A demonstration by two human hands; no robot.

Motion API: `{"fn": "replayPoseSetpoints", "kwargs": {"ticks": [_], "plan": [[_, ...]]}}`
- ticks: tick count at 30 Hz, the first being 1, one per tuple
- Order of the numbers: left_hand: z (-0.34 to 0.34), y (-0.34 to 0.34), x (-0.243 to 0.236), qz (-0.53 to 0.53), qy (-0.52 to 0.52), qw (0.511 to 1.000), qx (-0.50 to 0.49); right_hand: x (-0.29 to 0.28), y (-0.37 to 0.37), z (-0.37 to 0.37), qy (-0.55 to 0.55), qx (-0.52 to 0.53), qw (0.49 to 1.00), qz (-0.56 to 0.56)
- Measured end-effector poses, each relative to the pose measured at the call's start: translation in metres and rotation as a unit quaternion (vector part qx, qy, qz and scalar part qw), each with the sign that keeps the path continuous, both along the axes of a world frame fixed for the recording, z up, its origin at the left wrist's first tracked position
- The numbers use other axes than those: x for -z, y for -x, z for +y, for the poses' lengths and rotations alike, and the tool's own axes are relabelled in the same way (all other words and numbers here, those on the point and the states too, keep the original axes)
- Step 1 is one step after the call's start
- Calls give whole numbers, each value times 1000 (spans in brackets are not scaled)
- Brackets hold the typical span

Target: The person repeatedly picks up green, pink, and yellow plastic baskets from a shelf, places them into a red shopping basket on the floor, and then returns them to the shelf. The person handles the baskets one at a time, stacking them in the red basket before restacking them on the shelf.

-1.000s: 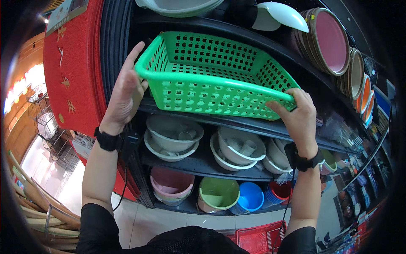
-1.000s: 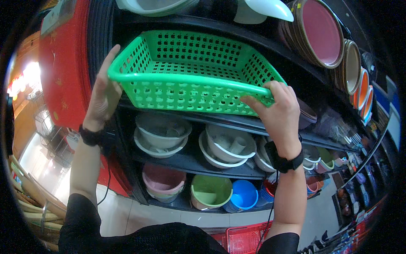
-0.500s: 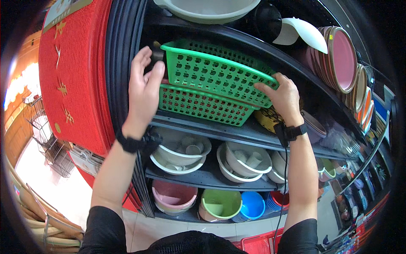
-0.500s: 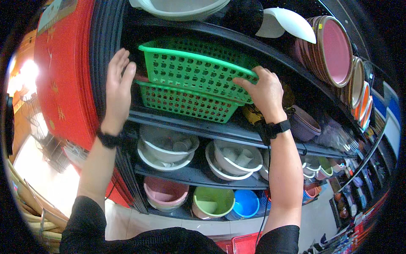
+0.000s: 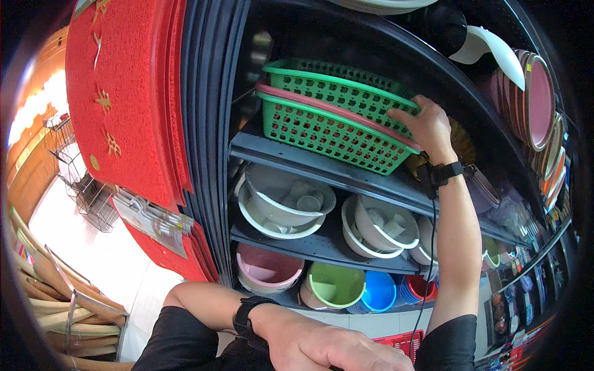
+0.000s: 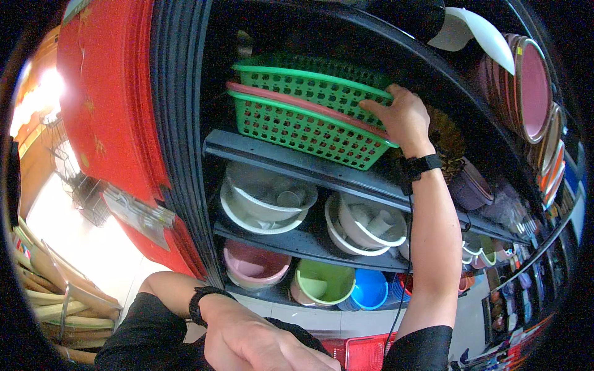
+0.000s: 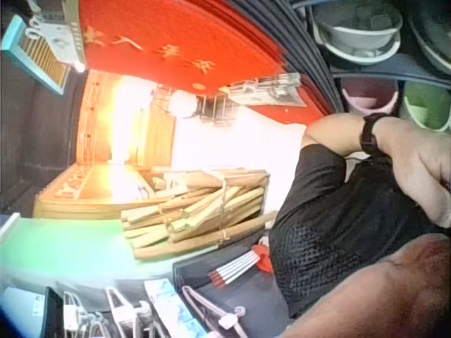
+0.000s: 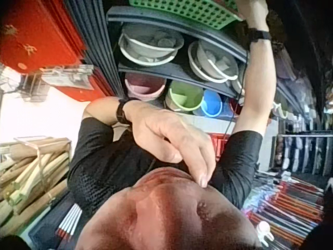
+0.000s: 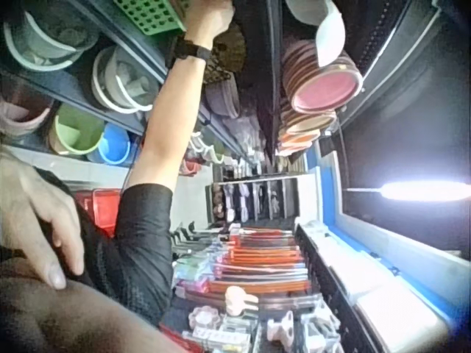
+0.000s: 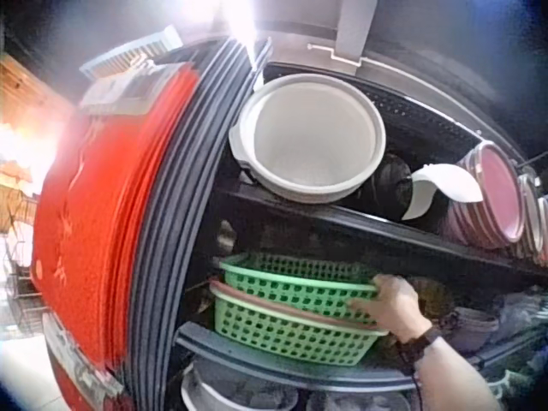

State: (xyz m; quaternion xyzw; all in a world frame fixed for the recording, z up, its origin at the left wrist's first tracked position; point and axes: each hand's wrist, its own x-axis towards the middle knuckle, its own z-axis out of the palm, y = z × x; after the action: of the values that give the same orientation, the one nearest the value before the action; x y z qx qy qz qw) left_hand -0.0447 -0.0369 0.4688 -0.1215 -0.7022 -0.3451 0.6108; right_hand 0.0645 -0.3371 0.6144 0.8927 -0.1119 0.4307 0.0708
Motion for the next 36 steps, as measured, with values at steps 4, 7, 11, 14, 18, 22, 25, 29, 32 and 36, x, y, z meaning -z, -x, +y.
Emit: {"fn": "replayPoseSetpoints", "kwargs": {"ticks": [4,7,11,14,18,22,25,29,32,36], "plan": [[-4,4,11,36,6,999,19,17,-6,-3,-50,-15,998,36],[0,2,10,46,-5,998,30,25,-2,-7,-105,-26,990,93],[-5,11,18,72,2,996,47,33,6,-14,-42,-45,995,82],[-7,11,17,63,-2,996,58,29,17,0,-106,-108,983,106],[-6,6,19,25,-46,996,72,38,26,2,-45,-143,988,35],[-8,13,15,39,-78,993,81,59,34,3,14,-148,986,-74],[-15,18,22,31,-75,992,92,80,47,6,21,-156,980,-118],[-22,23,26,41,-88,989,114,98,74,7,-24,-165,978,-126],[-32,25,27,23,-85,989,119,105,98,-10,-65,-155,976,-140],[-43,21,20,-30,-104,990,86,107,122,-46,-111,-129,971,-167]]}}
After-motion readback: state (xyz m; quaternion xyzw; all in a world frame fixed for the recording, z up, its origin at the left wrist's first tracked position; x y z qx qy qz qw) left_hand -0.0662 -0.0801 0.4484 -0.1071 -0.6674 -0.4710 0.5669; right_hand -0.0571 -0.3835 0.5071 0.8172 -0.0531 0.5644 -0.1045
